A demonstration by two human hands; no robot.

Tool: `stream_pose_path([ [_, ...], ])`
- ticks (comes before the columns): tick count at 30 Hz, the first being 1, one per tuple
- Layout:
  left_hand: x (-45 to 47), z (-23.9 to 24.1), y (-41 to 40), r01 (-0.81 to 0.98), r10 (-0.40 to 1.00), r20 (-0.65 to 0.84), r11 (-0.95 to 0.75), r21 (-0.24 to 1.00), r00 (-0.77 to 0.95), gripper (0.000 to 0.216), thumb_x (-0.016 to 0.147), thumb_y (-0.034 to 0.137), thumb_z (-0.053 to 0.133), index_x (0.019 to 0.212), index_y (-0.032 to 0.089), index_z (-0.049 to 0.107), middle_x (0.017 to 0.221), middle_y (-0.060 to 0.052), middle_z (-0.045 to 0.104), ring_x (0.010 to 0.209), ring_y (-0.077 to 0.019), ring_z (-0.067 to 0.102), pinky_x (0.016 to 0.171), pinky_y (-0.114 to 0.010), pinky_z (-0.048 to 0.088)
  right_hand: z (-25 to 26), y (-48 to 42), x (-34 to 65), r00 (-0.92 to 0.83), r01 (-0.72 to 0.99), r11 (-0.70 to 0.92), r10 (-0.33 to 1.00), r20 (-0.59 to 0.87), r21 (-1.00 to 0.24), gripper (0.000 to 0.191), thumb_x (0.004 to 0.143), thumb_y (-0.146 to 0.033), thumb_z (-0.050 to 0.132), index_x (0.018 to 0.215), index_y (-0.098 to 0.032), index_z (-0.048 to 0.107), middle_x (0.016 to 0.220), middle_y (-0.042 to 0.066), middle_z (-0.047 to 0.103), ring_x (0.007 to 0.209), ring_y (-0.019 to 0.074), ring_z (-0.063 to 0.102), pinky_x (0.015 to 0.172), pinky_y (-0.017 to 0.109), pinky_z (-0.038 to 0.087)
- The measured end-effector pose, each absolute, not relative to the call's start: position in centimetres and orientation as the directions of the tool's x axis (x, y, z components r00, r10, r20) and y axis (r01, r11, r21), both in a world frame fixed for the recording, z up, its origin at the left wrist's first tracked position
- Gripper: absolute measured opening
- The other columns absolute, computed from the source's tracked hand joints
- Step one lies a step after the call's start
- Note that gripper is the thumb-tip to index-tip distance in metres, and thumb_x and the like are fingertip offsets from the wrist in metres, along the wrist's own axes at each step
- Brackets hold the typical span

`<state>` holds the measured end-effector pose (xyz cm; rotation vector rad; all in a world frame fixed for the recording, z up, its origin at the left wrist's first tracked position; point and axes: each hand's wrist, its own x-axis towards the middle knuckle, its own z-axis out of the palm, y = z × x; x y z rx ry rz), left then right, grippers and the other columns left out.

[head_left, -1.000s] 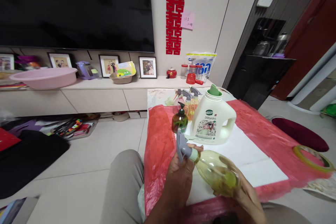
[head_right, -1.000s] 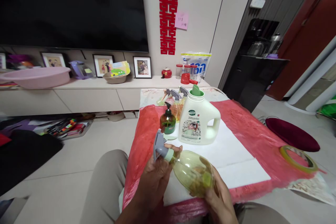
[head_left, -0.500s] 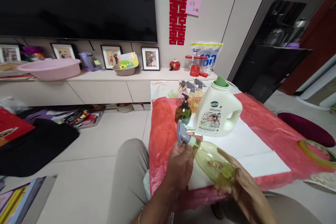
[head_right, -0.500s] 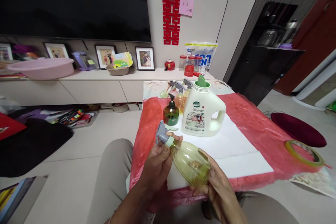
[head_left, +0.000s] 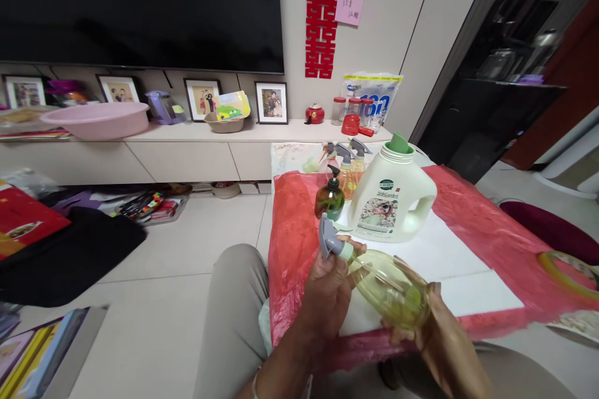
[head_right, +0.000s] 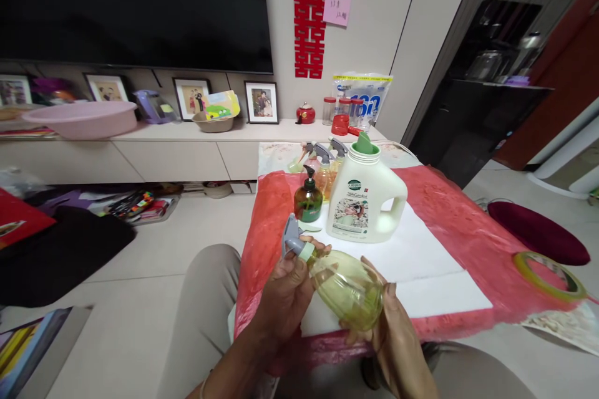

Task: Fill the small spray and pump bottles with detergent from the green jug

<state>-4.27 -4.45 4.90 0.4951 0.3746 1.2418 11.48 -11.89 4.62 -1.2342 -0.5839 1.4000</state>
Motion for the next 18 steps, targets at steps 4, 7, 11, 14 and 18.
stream_pose_path([
  [4, -4.2, 4.6, -4.1, -0.791, 0.966, -0.074, 0.246, 0.561, 0.248, 0.039, 0.076, 0.035, 0.082, 0.110, 0.027, 0.064, 0.114, -0.003, 0.065, 0.115, -0.0223, 0.059, 0.099, -0.040, 0.052, 4.1, -11.8, 12.0, 0.301, -0.188, -0.161, 0.930, -0.213, -0.969, 0.089, 0.080, -0.074, 0.061, 0.156, -0.036, 0.032, 0.149, 0.012, 0.043, 0.085, 0.0196, 0.066, 0.062, 0.029, 0.055],
  [7, -4.4, 4.5, -4.0, -0.775, 0.962, -0.076, 0.257, 0.577, 0.262, 0.039, 0.077, 0.036, 0.081, 0.111, 0.025, 0.065, 0.115, -0.005, 0.065, 0.118, -0.0237, 0.059, 0.099, -0.039, 0.052, 4.8, -12.3, 11.6, 0.300, -0.010, -0.103, 0.948, -0.102, -0.995, 0.099, 0.074, -0.065, 0.074, 0.157, -0.033, 0.030, 0.152, 0.010, 0.040, 0.110, 0.0262, 0.063, 0.076, 0.029, 0.057],
  [11, -4.6, 4.8, -4.0, -0.774, 0.948, -0.078, 0.299, 0.559, 0.309, 0.036, 0.074, 0.033, 0.085, 0.104, 0.022, 0.067, 0.111, -0.005, 0.067, 0.115, -0.0234, 0.061, 0.099, -0.039, 0.050, 5.3, -12.3, 11.5, 0.327, 0.042, -0.087, 0.942, -0.069, -0.995, 0.098, 0.072, -0.059, 0.077, 0.154, -0.027, 0.036, 0.150, 0.009, 0.043, 0.121, 0.0266, 0.057, 0.090, 0.028, 0.055],
  [14, -4.6, 5.1, -3.9, -0.784, 0.942, -0.051, 0.306, 0.540, 0.332, 0.040, 0.070, 0.031, 0.088, 0.102, 0.020, 0.068, 0.109, -0.005, 0.069, 0.112, -0.0215, 0.063, 0.100, -0.037, 0.049, 4.6, -12.0, 11.9, 0.147, -0.174, -0.217, 0.959, -0.243, -0.960, 0.099, 0.077, -0.074, 0.063, 0.155, -0.021, 0.033, 0.132, 0.017, 0.057, 0.083, 0.0208, 0.066, 0.069, 0.031, 0.055],
  [18, -4.6, 5.2, -3.6, -0.794, 0.956, -0.048, 0.269, 0.544, 0.291, 0.042, 0.068, 0.031, 0.090, 0.102, 0.019, 0.068, 0.106, -0.005, 0.070, 0.109, -0.0208, 0.065, 0.099, -0.035, 0.049, 4.1, -11.9, 12.3, 0.087, -0.206, -0.263, 0.955, -0.285, -0.943, 0.101, 0.081, -0.078, 0.056, 0.159, -0.026, 0.021, 0.132, 0.018, 0.057, 0.079, 0.0203, 0.066, 0.062, 0.031, 0.053],
])
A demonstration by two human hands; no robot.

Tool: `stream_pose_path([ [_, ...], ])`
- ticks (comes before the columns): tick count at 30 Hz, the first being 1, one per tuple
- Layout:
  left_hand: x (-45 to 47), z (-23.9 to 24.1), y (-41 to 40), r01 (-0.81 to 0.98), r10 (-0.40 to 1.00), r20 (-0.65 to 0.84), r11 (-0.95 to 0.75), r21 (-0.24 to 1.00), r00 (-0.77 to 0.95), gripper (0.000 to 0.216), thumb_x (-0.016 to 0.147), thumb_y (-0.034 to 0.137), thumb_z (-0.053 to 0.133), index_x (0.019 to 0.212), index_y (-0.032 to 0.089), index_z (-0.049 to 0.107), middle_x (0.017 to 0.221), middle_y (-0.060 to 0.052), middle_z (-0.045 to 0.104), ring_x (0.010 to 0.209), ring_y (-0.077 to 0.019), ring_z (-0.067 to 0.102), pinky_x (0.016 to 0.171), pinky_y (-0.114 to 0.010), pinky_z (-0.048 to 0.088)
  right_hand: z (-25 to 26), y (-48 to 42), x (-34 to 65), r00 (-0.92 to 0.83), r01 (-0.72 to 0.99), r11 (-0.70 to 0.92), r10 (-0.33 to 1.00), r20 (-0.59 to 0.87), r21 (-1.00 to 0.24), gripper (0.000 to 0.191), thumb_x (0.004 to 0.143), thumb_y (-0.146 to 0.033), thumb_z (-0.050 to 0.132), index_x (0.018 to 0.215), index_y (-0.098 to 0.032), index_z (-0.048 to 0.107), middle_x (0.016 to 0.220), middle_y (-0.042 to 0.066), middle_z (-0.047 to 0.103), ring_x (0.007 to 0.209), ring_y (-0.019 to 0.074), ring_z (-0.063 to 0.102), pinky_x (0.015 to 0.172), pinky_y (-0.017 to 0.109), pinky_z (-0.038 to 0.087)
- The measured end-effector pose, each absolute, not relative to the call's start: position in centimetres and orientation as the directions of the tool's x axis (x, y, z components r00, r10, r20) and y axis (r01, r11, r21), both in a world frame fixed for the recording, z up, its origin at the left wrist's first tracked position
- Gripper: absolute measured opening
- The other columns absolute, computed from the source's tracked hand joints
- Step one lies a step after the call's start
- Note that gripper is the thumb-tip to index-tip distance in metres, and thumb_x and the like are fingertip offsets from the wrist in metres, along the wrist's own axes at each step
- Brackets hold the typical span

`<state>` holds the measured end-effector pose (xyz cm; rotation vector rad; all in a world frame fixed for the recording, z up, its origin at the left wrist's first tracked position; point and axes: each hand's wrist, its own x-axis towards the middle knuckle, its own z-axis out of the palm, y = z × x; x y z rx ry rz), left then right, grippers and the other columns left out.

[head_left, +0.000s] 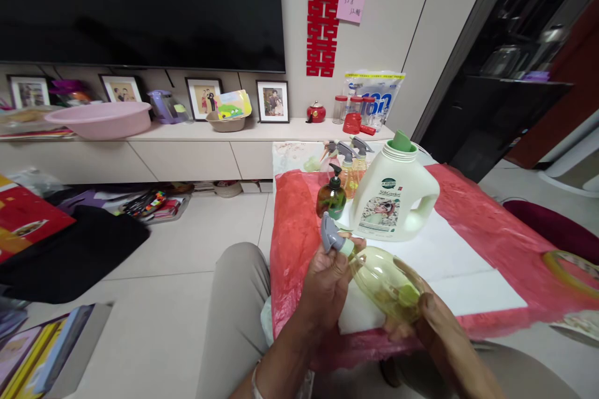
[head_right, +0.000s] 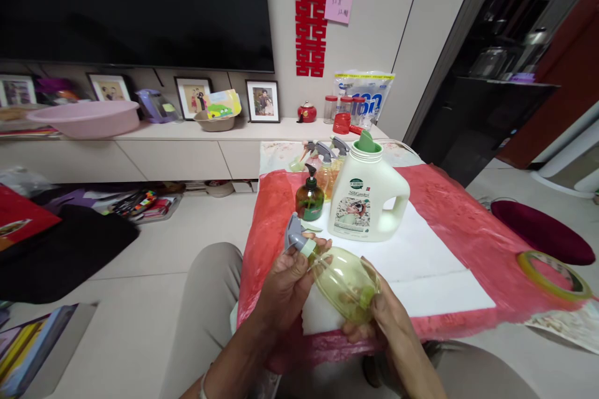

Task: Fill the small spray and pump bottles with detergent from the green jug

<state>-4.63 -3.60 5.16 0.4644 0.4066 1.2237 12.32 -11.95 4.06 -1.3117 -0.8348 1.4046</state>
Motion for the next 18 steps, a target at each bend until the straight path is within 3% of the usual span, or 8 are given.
stream_pose_path([
  [2, -4.7, 5.1, -3.5, -0.795, 0.964, -0.053, 0.246, 0.555, 0.261, 0.045, 0.068, 0.032, 0.090, 0.105, 0.020, 0.067, 0.106, -0.004, 0.070, 0.108, -0.0202, 0.065, 0.099, -0.035, 0.049, 4.0, -12.1, 12.6, 0.182, -0.049, -0.172, 0.967, -0.179, -0.984, 0.094, 0.082, -0.069, 0.062, 0.159, -0.032, 0.022, 0.150, 0.013, 0.042, 0.115, 0.0265, 0.061, 0.077, 0.033, 0.057],
  [4, -4.6, 5.1, -3.7, -0.773, 0.967, -0.049, 0.230, 0.592, 0.251, 0.046, 0.068, 0.033, 0.090, 0.106, 0.020, 0.067, 0.106, -0.005, 0.071, 0.102, -0.0193, 0.067, 0.097, -0.034, 0.049, 4.0, -12.1, 12.9, 0.222, 0.218, -0.060, 0.975, -0.010, -0.974, 0.093, 0.077, -0.058, 0.074, 0.157, -0.034, 0.031, 0.156, 0.007, 0.034, 0.139, 0.0290, 0.042, 0.101, 0.037, 0.052],
  [6, -4.4, 5.3, -4.1, -0.721, 0.965, -0.037, 0.219, 0.658, 0.259, 0.042, 0.070, 0.033, 0.087, 0.105, 0.019, 0.068, 0.105, -0.006, 0.072, 0.099, -0.0198, 0.067, 0.095, -0.034, 0.050, 4.0, -12.0, 13.1, 0.183, 0.457, 0.026, 0.975, 0.123, -0.889, 0.093, 0.069, -0.048, 0.082, 0.152, -0.032, 0.043, 0.153, 0.005, 0.038, 0.144, 0.0306, 0.035, 0.116, 0.042, 0.041],
  [8, -4.0, 5.5, -4.7, -0.650, 0.961, -0.019, 0.201, 0.733, 0.277, 0.035, 0.072, 0.030, 0.085, 0.101, 0.018, 0.069, 0.105, -0.007, 0.073, 0.100, -0.0215, 0.067, 0.093, -0.033, 0.050, 4.0, -11.9, 13.1, 0.124, 0.563, 0.076, 0.977, 0.175, -0.823, 0.091, 0.067, -0.042, 0.084, 0.150, -0.031, 0.047, 0.150, 0.005, 0.043, 0.142, 0.0316, 0.037, 0.121, 0.045, 0.034],
  [11, -3.3, 5.6, -5.6, -0.531, 0.949, 0.046, 0.134, 0.837, 0.312, 0.026, 0.076, 0.026, 0.081, 0.100, 0.021, 0.072, 0.104, -0.006, 0.074, 0.103, -0.0238, 0.066, 0.093, -0.034, 0.050, 3.6, -11.8, 12.9, 0.110, 0.543, 0.095, 0.977, 0.182, -0.834, 0.092, 0.072, -0.039, 0.081, 0.154, -0.031, 0.040, 0.151, 0.004, 0.042, 0.142, 0.0321, 0.038, 0.120, 0.046, 0.035],
  [14, -2.8, 5.8, -6.0, -0.399, 0.927, 0.144, 0.007, 0.917, 0.347, 0.031, 0.081, 0.025, 0.075, 0.112, 0.022, 0.072, 0.111, -0.009, 0.074, 0.108, -0.0279, 0.065, 0.098, -0.039, 0.049, 2.8, -12.1, 13.7, 0.158, 0.484, 0.051, 0.977, 0.145, -0.874, 0.094, 0.070, -0.040, 0.082, 0.154, -0.029, 0.041, 0.151, 0.005, 0.042, 0.141, 0.0342, 0.039, 0.118, 0.044, 0.039],
  [18, -2.8, 6.2, -5.1, -0.217, 0.913, 0.240, -0.174, 0.960, 0.330, 0.039, 0.084, 0.019, 0.067, 0.123, 0.024, 0.068, 0.121, -0.009, 0.069, 0.115, -0.0290, 0.061, 0.104, -0.042, 0.046, 3.3, -12.6, 16.7, 0.378, 0.313, -0.101, 0.925, 0.027, -0.944, 0.098, 0.063, -0.048, 0.084, 0.150, -0.025, 0.044, 0.143, 0.012, 0.051, 0.129, 0.0369, 0.052, 0.097, 0.041, 0.057],
])
